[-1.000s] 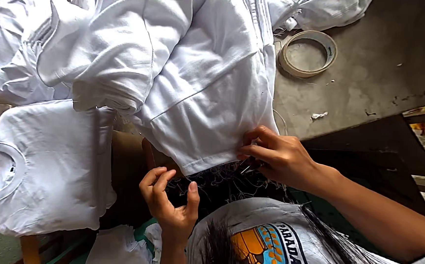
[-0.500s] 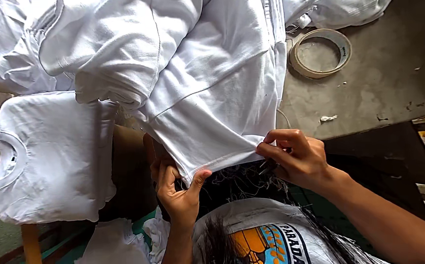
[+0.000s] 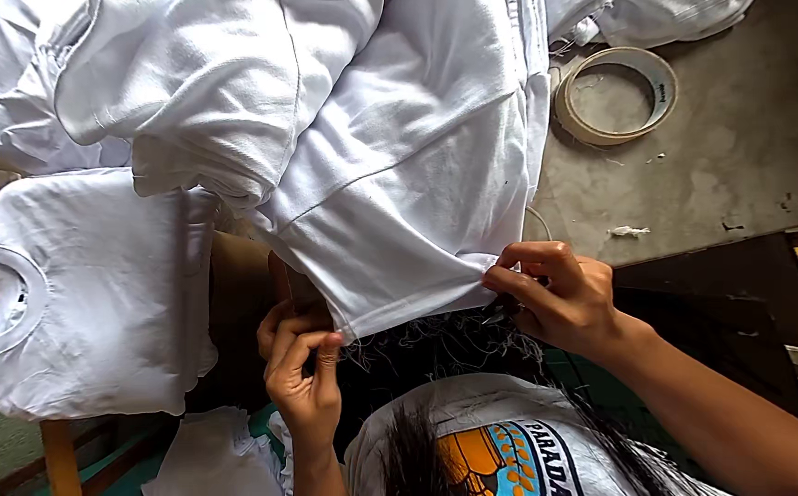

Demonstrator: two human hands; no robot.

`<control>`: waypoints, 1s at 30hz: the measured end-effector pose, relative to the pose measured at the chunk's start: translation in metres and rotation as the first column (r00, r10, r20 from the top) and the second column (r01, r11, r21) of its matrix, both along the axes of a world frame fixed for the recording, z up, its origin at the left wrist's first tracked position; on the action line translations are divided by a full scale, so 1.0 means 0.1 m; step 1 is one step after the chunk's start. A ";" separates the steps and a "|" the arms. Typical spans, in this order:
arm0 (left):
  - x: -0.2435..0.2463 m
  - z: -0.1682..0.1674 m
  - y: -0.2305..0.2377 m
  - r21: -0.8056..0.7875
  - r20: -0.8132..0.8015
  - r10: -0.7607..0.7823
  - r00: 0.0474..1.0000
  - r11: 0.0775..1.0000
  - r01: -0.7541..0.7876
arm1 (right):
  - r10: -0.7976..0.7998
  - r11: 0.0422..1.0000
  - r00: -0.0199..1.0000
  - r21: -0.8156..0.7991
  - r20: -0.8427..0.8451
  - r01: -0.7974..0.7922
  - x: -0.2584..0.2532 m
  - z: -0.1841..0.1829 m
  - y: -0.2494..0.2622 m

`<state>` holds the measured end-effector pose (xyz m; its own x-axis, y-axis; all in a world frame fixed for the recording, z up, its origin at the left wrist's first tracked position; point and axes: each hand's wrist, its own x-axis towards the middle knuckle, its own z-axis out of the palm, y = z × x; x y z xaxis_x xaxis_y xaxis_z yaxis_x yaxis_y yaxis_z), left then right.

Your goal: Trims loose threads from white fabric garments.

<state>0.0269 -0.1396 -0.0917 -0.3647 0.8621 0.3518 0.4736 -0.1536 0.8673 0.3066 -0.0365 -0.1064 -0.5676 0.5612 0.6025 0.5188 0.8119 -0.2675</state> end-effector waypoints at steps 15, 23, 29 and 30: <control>0.22 0.08 0.38 0.236 -0.396 0.280 0.874 0.951 -0.198 | 0.142 0.990 0.973 0.029 -0.183 -0.139 -0.29 0.80 -0.14; 0.31 0.26 0.33 0.282 0.955 -0.286 0.074 0.957 0.064 | -0.246 0.949 0.969 -0.203 0.000 0.241 -0.91 0.51 0.51; 0.30 0.23 0.20 0.464 0.803 -0.485 0.346 0.874 0.146 | -0.296 0.892 0.955 -0.365 -0.027 0.266 -0.76 0.63 0.25; 0.30 0.22 0.20 0.437 0.770 -0.447 0.455 0.889 0.135 | -0.277 0.898 0.959 -0.373 -0.061 0.235 -0.75 0.65 0.16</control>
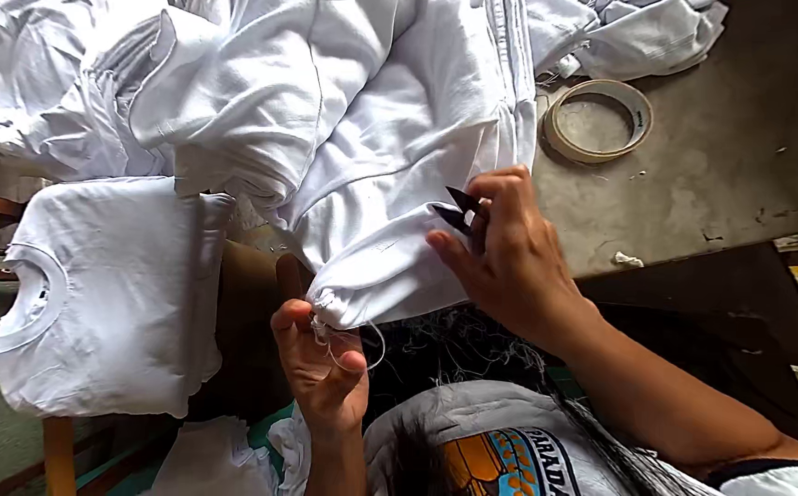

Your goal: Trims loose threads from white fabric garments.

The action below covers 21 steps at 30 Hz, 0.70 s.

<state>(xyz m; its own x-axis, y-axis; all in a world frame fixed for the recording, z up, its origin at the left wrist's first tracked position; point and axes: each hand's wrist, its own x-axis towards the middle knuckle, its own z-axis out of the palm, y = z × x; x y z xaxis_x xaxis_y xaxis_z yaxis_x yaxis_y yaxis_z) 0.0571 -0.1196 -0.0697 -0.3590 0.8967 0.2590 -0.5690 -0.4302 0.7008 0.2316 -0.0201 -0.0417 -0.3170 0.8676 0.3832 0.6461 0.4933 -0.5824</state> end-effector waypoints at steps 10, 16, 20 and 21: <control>-0.24 0.12 -0.24 0.010 -0.120 -0.166 0.979 0.986 0.168 | 0.606 0.795 0.770 0.170 -0.197 -0.582 -0.23 -0.03 -0.61; -0.17 0.09 -0.17 -0.055 -0.301 0.111 0.947 0.989 -0.134 | 0.897 0.404 0.406 -0.047 -0.173 -0.913 0.03 -0.08 -0.93; -0.06 0.00 -0.08 -0.020 -0.370 0.302 0.878 0.943 -0.333 | 0.502 0.864 0.865 0.057 -0.017 -0.500 0.02 0.02 -0.60; -0.06 0.02 -0.09 -0.015 -0.359 0.298 0.885 0.946 -0.325 | 0.430 0.902 0.903 0.050 -0.006 -0.429 0.00 0.02 -0.55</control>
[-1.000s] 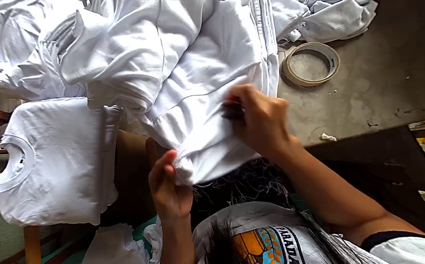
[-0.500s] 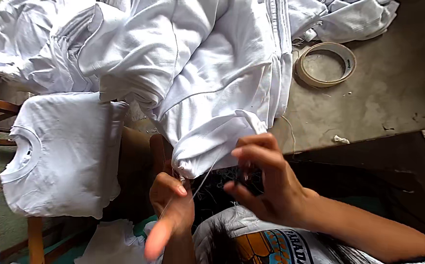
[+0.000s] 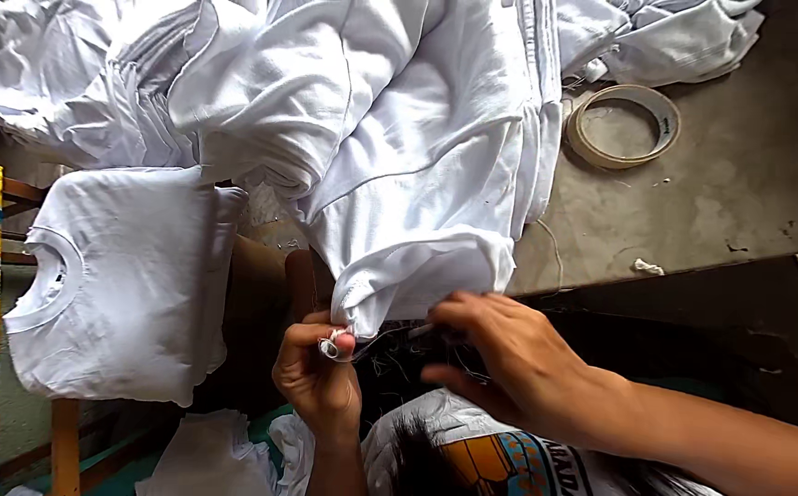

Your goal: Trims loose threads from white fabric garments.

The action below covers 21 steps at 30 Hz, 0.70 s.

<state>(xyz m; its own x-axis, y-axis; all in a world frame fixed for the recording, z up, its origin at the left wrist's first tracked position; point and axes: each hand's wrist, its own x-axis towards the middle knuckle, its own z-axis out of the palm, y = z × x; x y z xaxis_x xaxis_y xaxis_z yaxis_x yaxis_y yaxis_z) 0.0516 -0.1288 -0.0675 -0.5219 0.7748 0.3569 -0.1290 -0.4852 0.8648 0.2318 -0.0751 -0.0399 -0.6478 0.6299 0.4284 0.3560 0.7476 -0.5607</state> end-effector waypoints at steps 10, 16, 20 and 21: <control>0.11 0.07 -0.19 -0.039 -0.297 -0.084 0.951 0.996 0.075 | 0.031 0.988 0.989 -0.146 -0.147 -0.052 -0.32 -0.05 -0.09; 0.09 0.03 -0.17 -0.022 -0.245 -0.096 0.965 0.995 0.094 | -0.004 0.986 0.995 -0.164 -0.095 -0.011 -0.34 -0.04 -0.06; 0.11 -0.03 -0.07 -0.046 -0.179 0.057 0.982 0.997 -0.066 | -0.010 0.985 0.991 -0.172 -0.130 -0.013 -0.30 -0.08 -0.07; 0.09 -0.06 -0.05 -0.038 -0.146 0.097 0.985 0.994 -0.104 | -0.002 0.987 0.992 -0.160 -0.129 -0.019 -0.28 -0.09 -0.08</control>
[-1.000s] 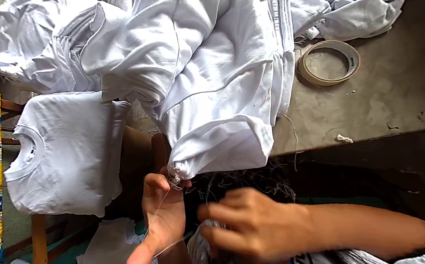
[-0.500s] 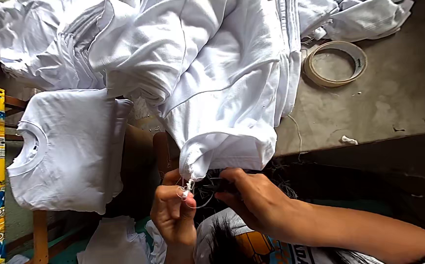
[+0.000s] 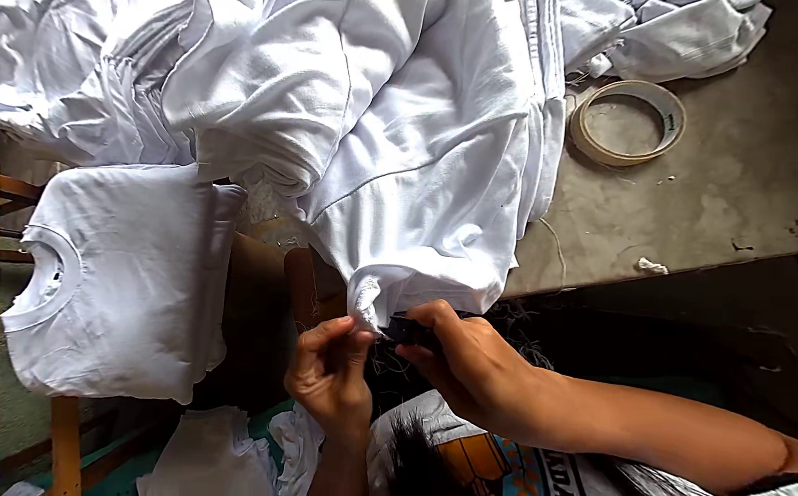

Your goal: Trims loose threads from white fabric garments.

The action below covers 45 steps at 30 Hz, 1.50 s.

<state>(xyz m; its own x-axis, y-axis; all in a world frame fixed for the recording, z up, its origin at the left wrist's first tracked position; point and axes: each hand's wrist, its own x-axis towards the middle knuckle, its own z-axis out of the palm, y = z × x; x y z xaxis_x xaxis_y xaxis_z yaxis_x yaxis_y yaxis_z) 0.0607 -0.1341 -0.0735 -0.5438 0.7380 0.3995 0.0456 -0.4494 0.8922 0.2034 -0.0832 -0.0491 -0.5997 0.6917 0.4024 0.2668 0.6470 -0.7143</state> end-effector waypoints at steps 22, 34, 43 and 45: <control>-0.07 0.02 -0.25 -0.238 -0.268 -0.087 0.960 0.971 0.022 | -0.055 0.993 0.997 0.101 -0.060 0.061 0.02 0.11 0.36; 0.18 -0.10 -0.18 0.015 0.170 -0.279 0.945 0.960 0.281 | -0.119 0.973 0.977 0.219 0.175 0.080 0.22 -0.06 0.14; 0.16 -0.06 -0.18 -0.041 -0.026 -0.216 0.976 0.976 0.215 | -0.144 0.935 0.973 0.347 0.180 0.074 0.13 -0.10 0.15; 0.15 -0.04 -0.19 -0.042 -0.024 -0.230 0.973 0.972 0.229 | -0.132 0.922 0.978 0.382 0.162 0.062 0.14 -0.12 0.15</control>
